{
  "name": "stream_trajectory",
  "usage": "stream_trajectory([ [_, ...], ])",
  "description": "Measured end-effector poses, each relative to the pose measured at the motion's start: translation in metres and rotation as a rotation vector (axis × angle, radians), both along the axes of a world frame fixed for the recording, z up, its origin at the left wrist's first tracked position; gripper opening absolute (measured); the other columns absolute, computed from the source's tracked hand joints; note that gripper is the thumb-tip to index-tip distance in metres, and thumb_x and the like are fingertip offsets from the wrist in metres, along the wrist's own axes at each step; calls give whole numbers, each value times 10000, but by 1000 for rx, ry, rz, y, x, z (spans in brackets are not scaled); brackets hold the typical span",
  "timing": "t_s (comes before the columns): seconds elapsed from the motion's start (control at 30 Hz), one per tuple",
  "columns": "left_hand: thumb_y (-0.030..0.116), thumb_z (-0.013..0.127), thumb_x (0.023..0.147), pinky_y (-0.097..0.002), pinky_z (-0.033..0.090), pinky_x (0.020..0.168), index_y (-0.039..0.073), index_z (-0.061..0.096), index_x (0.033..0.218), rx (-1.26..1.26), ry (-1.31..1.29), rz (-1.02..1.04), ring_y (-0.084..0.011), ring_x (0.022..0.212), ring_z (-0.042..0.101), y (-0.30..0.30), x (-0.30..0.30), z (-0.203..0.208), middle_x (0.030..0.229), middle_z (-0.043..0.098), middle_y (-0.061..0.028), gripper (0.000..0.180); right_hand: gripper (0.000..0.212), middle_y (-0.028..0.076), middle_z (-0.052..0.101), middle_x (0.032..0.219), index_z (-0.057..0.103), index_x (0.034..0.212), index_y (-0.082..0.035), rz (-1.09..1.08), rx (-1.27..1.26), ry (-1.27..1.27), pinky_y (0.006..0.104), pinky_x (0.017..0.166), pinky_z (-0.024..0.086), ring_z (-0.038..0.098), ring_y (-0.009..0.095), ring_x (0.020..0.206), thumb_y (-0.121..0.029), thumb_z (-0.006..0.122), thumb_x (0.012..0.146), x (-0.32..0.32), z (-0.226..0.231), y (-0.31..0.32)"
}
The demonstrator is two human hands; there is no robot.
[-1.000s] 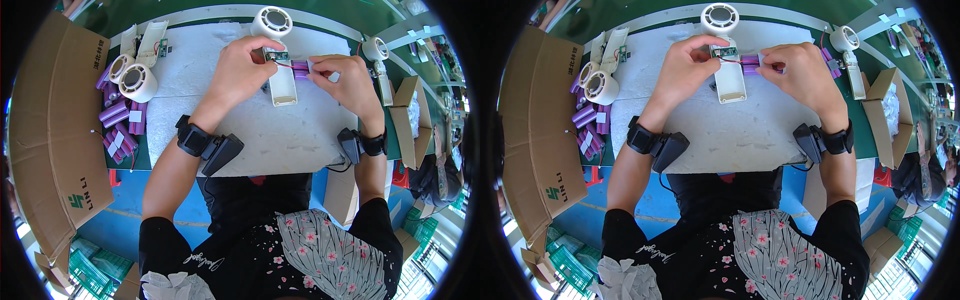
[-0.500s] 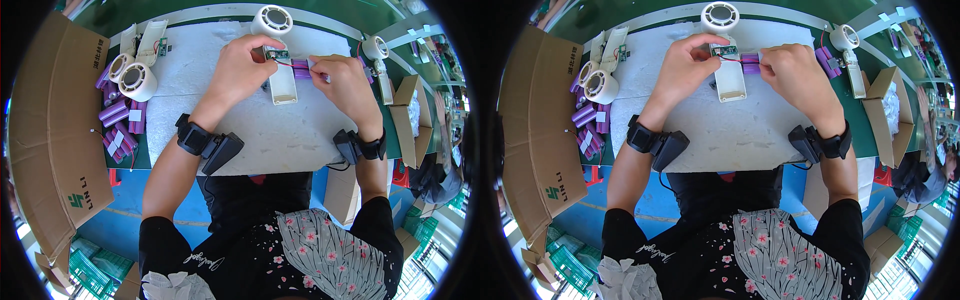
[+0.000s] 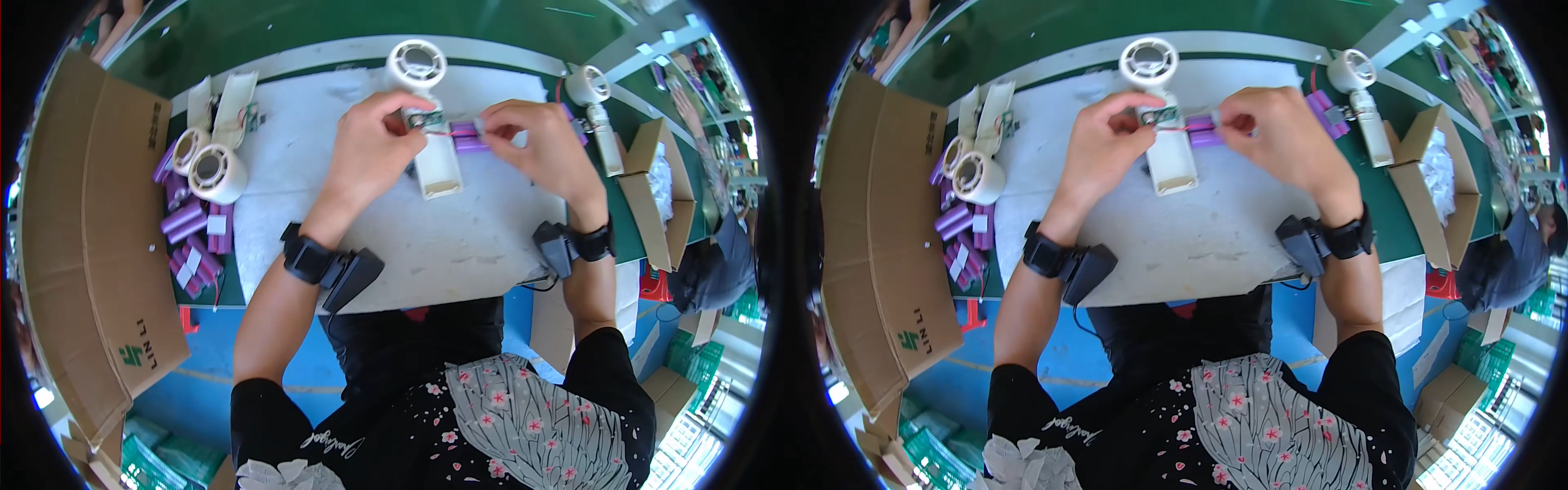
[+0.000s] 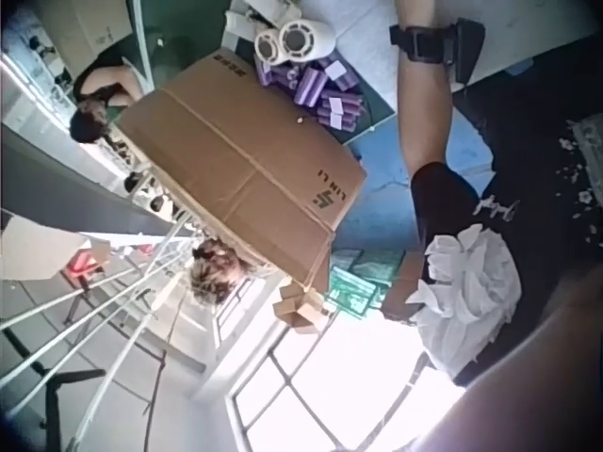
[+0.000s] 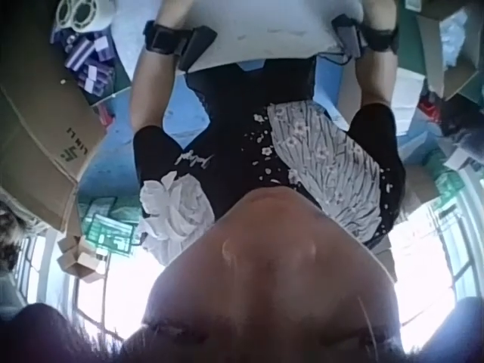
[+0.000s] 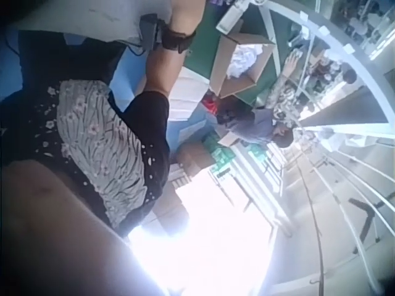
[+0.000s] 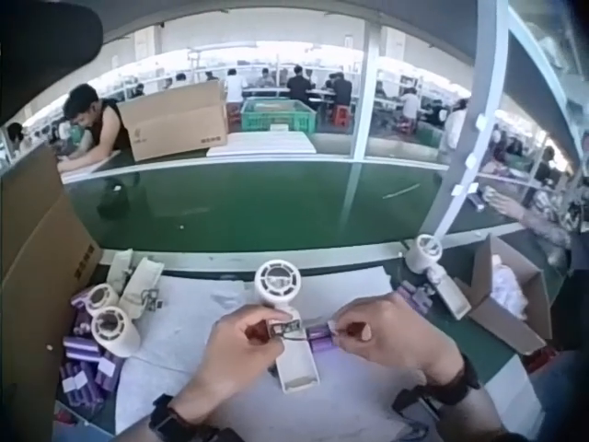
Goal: The person places a battery pack into a plastic fan housing and connects it to a circuit board. They then repeat the process with a second fan housing, inserting the battery and connecting the wiring.
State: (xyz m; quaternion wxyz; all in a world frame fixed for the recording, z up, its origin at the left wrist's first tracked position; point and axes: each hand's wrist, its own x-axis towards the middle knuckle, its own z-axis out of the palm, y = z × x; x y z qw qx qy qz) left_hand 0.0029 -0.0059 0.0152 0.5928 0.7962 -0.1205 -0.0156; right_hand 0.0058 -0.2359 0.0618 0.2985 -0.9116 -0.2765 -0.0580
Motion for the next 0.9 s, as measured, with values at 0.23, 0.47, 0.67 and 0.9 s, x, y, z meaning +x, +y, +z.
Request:
stream_trajectory([
  [0.23,-9,627,713,-227,482,618,50,686,997,-150,18,32,-98,657,589,-2,-1,-5,844,664,-58,296,82,88,587,796,562,865,32,105,50,61,278,624,478,577,191,677,-27,616,846,5,-9,-1],
  [0.47,-6,625,718,-227,485,625,47,687,999,-150,50,46,-96,659,597,1,1,-8,835,667,-59,293,102,59,611,754,608,893,5,-329,116,97,264,597,464,567,108,665,-86,566,910,3,17,-53],
  [0.67,0,625,704,-248,496,632,59,696,997,-130,30,12,-118,656,610,-5,3,-3,837,676,-63,306,237,54,654,696,690,879,-4,-1114,-221,-63,253,598,467,591,92,606,-236,665,839,-25,64,-190],
  [0.9,8,627,696,-263,506,640,72,705,978,-89,9,39,-134,652,619,-6,3,-5,834,680,-70,299,266,54,660,706,691,931,2,-961,-159,-134,245,610,459,601,107,631,-244,675,831,-11,49,-159],
])
